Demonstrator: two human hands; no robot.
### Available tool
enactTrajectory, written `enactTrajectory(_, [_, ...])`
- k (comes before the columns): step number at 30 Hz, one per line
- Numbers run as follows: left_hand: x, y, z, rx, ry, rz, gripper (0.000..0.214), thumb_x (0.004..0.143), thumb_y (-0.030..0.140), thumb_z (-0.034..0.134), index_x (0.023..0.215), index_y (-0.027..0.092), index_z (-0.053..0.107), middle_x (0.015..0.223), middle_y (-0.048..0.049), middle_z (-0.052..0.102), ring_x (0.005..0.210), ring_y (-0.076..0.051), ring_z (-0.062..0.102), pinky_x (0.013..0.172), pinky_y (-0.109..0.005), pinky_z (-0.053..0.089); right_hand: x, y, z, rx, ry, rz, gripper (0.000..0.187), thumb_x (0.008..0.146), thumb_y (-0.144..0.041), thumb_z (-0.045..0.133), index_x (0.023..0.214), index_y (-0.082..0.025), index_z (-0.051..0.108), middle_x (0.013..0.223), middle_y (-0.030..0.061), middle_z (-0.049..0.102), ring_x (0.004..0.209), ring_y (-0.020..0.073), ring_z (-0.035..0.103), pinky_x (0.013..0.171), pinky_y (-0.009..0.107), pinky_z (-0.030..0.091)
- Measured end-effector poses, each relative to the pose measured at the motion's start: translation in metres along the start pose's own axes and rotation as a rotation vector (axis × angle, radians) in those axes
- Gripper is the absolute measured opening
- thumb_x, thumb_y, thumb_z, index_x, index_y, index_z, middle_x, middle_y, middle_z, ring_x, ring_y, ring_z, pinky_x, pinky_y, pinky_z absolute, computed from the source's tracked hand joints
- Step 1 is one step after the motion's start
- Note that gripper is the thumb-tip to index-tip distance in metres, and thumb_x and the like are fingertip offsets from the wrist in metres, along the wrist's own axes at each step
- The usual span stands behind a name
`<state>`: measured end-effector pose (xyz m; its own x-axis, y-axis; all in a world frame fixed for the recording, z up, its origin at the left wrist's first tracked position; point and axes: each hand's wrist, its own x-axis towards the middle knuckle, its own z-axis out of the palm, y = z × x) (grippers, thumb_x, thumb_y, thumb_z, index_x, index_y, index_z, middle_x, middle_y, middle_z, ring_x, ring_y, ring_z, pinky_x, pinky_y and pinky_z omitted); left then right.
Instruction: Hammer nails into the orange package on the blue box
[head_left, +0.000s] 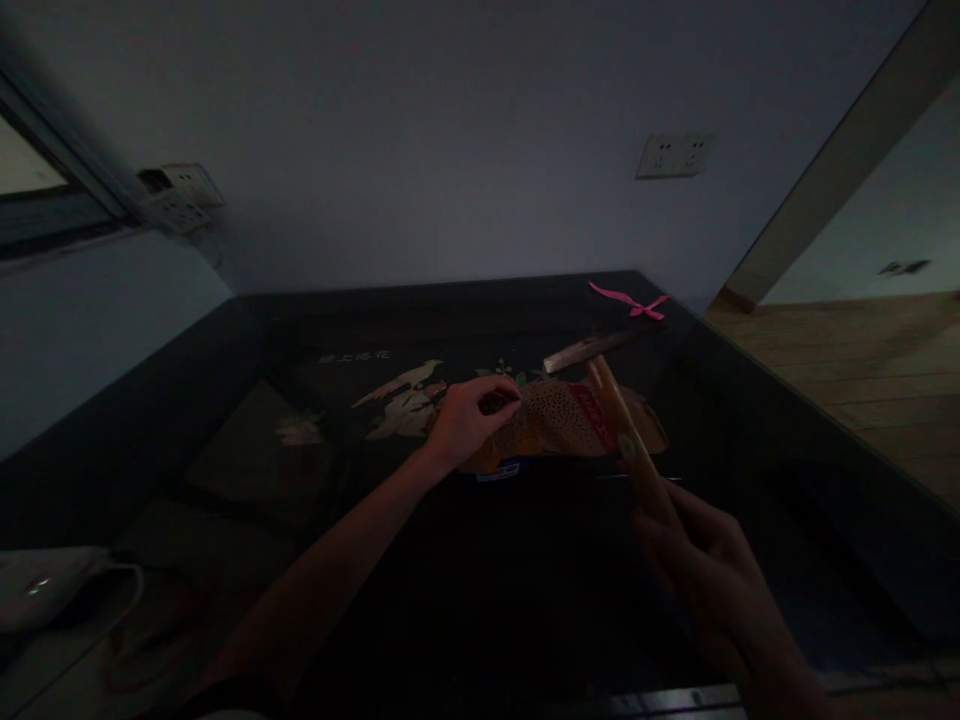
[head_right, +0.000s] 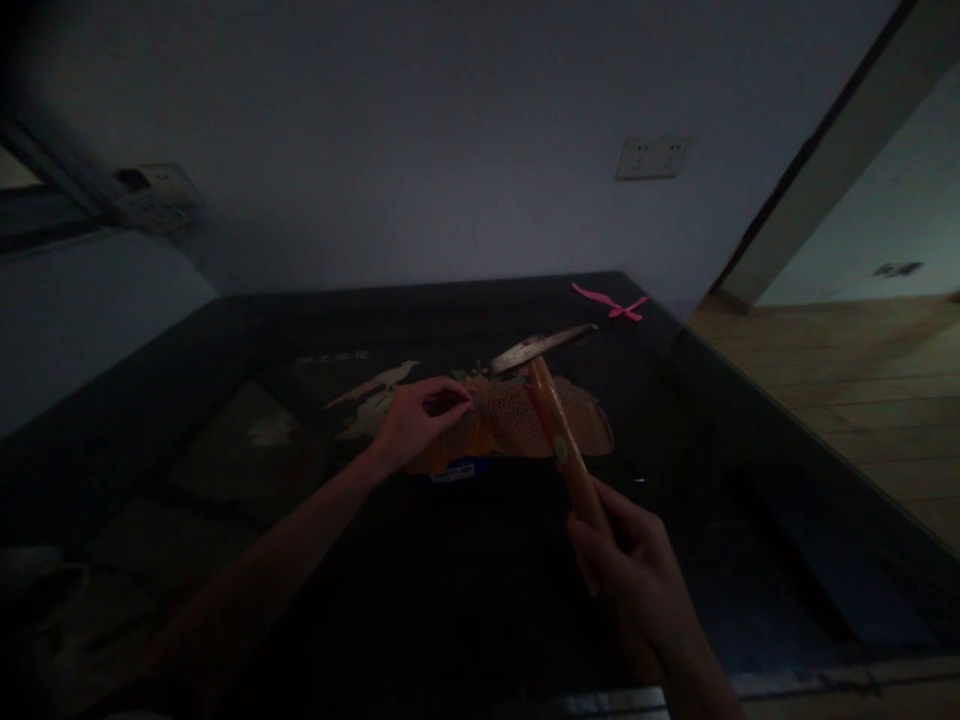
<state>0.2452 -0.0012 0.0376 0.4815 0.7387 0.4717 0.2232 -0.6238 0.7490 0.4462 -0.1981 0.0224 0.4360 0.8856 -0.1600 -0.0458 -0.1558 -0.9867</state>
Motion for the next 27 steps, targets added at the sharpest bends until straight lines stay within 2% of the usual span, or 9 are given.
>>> enactTrajectory(6, [0.000,-0.003,-0.001,-0.015,-0.006,-0.014,0.003,0.080,0.016,0.065,0.083,0.017,0.066,0.081,-0.0007,0.071,0.075,-0.013,0.067,0.072,-0.024,0.054,0.020,-0.009,0.002,-0.095,-0.086,-0.108,0.047,0.077,-0.037,0.073,0.119,-0.017,0.065,0.058,-0.0049,0.053,0.049,0.0119,0.045,0.045,0.023,0.036])
enactTrajectory(16, [-0.002,-0.004,-0.009,0.009,-0.037,-0.063,0.006,0.082,0.019,0.064,0.087,0.018,0.067,0.086,-0.0015,0.072,0.078,-0.014,0.069,0.077,-0.028,0.056,0.039,-0.025,0.013,-0.129,-0.162,-0.139,0.048,0.078,-0.034,0.069,0.120,-0.011,0.063,0.058,-0.0051,0.054,0.049,0.0117,0.046,0.048,0.025,0.036])
enactTrajectory(22, [-0.002,-0.003,-0.009,-0.006,-0.021,-0.098,0.006,0.080,0.016,0.065,0.086,0.017,0.067,0.083,-0.0017,0.072,0.074,-0.013,0.069,0.074,-0.026,0.056,0.039,-0.027,0.018,-0.152,-0.178,-0.145,0.053,0.077,-0.033,0.069,0.122,-0.007,0.061,0.056,-0.0059,0.052,0.048,0.0104,0.045,0.046,0.024,0.036])
enactTrajectory(27, [-0.002,0.000,-0.008,-0.045,-0.025,-0.099,0.005,0.080,0.016,0.065,0.084,0.016,0.066,0.082,-0.0022,0.071,0.076,-0.014,0.070,0.075,-0.028,0.057,0.032,-0.036,0.015,-0.181,-0.194,-0.142,0.051,0.079,-0.034,0.069,0.123,-0.009,0.061,0.057,-0.0057,0.052,0.046,0.0094,0.045,0.044,0.023,0.035])
